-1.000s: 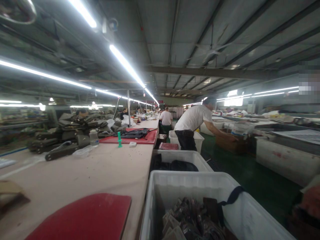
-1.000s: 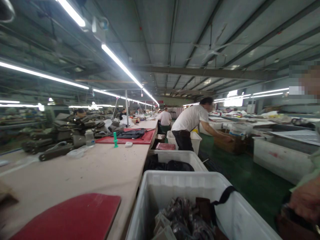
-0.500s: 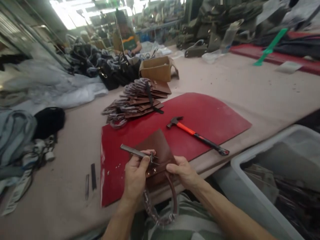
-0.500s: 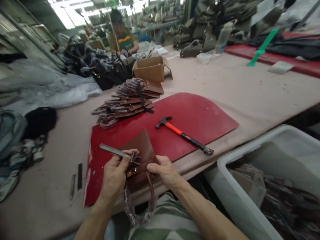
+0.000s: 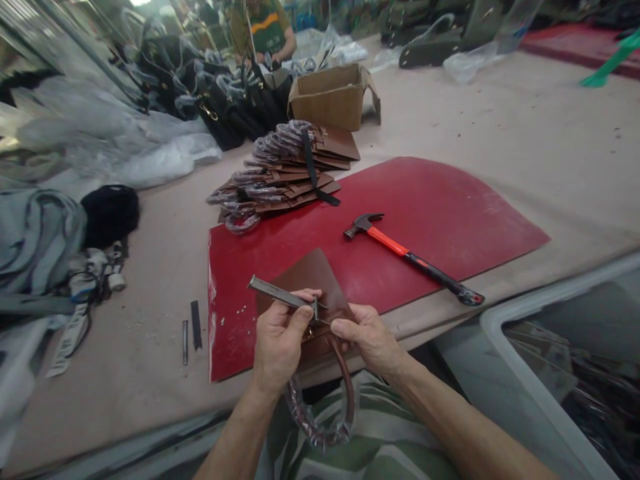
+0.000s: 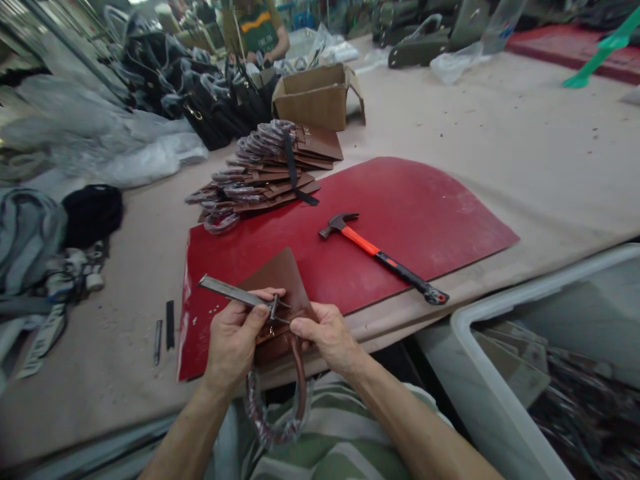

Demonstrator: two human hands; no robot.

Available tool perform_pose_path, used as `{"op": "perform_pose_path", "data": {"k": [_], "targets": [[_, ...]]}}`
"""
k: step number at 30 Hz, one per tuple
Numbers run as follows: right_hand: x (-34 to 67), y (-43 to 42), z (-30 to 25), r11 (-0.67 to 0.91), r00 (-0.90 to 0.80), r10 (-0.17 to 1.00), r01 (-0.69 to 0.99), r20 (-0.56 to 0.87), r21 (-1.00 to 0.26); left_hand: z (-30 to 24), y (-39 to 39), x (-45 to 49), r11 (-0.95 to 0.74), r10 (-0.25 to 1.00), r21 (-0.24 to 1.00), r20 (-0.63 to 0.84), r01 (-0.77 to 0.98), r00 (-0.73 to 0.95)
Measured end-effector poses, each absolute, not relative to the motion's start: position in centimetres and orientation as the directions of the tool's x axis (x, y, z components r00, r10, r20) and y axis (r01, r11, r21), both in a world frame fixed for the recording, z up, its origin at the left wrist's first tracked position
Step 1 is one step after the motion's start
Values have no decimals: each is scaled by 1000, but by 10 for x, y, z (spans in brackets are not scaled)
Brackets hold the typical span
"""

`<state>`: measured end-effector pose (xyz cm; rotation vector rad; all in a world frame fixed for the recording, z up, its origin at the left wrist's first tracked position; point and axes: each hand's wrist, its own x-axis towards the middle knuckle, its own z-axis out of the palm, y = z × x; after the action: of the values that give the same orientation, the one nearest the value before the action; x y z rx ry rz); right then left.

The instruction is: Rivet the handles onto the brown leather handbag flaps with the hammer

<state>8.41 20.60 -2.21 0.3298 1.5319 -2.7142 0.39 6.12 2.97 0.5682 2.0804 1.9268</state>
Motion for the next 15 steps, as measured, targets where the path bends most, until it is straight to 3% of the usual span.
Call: {"op": "perform_pose_path", "data": {"k": [6,11,15], "targets": [[87,213,-26,-545,-989,40,100,-146,-832,25,59,6,17,475,997,62,80,-878],[89,215,-26,-540,-982,-1,158,-187,-827,17,60,8,-120,462,989,-18,-83,-887],[88,216,-23,-526,-983,-3,155,-181,-836,12,59,9,-146,442,988,16,-55,-897]]}}
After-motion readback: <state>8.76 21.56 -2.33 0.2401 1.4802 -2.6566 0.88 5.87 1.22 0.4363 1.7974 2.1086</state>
